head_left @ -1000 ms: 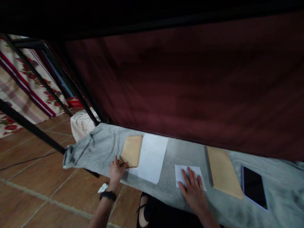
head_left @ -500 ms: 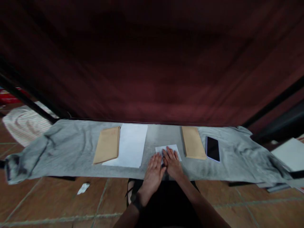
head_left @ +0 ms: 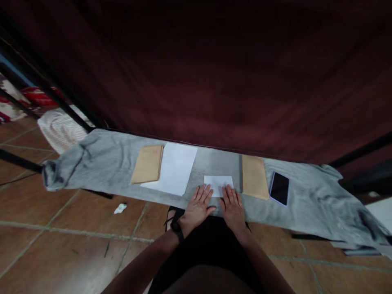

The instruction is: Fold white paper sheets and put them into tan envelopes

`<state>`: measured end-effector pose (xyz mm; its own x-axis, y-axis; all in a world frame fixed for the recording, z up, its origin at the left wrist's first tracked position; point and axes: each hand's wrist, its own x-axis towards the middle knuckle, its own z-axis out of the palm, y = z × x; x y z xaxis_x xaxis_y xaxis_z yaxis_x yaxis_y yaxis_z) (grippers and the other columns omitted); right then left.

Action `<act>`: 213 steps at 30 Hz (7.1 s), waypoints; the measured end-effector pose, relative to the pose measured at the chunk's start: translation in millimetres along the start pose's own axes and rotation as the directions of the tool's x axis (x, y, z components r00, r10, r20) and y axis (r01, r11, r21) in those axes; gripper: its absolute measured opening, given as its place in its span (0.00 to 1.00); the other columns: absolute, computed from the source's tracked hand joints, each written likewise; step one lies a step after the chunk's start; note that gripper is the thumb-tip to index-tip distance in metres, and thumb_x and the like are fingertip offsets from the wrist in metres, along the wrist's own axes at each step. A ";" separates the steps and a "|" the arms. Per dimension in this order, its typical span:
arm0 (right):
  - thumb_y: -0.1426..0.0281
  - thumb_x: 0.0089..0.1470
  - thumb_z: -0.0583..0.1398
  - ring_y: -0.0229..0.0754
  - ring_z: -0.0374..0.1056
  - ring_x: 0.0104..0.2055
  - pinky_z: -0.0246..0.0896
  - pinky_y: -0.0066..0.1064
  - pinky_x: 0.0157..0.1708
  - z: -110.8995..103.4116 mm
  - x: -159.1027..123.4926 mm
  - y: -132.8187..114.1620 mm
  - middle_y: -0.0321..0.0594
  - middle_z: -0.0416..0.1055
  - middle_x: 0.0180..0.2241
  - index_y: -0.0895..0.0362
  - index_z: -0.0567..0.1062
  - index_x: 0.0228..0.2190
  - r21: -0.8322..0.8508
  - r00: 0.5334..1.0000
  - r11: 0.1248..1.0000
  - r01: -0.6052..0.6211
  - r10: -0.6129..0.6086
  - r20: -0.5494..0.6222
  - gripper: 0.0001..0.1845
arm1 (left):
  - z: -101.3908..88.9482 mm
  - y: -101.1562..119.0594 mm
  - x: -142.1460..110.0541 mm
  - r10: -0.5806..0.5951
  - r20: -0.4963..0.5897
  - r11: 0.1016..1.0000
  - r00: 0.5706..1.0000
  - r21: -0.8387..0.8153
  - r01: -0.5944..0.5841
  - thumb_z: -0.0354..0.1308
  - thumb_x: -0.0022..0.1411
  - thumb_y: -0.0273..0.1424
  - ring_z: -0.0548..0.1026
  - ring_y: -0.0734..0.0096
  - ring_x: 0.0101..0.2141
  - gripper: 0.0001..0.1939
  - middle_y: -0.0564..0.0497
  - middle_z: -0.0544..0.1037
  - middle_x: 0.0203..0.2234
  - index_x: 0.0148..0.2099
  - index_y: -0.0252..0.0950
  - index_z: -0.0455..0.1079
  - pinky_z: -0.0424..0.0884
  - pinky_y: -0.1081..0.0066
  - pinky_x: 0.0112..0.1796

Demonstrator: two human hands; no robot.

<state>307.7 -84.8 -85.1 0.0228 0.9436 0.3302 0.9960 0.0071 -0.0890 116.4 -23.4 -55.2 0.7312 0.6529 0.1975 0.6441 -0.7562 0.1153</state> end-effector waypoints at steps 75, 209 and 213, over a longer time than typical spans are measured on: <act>0.79 0.60 0.55 0.39 0.73 0.45 0.64 0.28 0.47 -86.0 132.0 38.7 0.37 0.76 0.41 0.53 0.78 0.42 0.473 0.979 0.872 -0.124 0.031 0.200 0.15 | -13.0 -39.0 66.1 -0.472 0.124 0.256 0.873 -0.928 0.270 0.61 0.58 0.48 0.80 0.56 0.40 0.25 0.45 0.83 0.38 0.48 0.34 0.77 0.75 0.58 0.46; 0.73 0.66 0.51 0.41 0.71 0.47 0.66 0.31 0.50 -75.2 91.0 27.2 0.41 0.72 0.44 0.54 0.76 0.44 0.415 0.989 0.906 -0.078 0.122 -0.079 0.14 | 2.6 -38.4 22.6 -0.695 -0.214 0.525 0.687 -0.804 0.280 0.40 0.75 0.42 0.61 0.60 0.66 0.28 0.43 0.62 0.67 0.71 0.39 0.53 0.59 0.55 0.65; 0.75 0.65 0.51 0.43 0.70 0.48 0.66 0.35 0.52 -60.1 47.5 12.6 0.40 0.73 0.45 0.51 0.77 0.44 0.308 0.996 0.951 -0.024 0.051 -0.080 0.16 | 0.1 -42.8 19.6 -0.693 -0.259 0.549 0.673 -0.795 0.259 0.42 0.73 0.42 0.64 0.58 0.64 0.25 0.42 0.67 0.63 0.66 0.38 0.61 0.59 0.53 0.64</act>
<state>326.5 -59.8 -14.1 0.0803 0.9133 0.3992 0.9201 0.0861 -0.3821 103.2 21.8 -56.3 -0.0122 0.9521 0.3054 0.3644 -0.2802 0.8881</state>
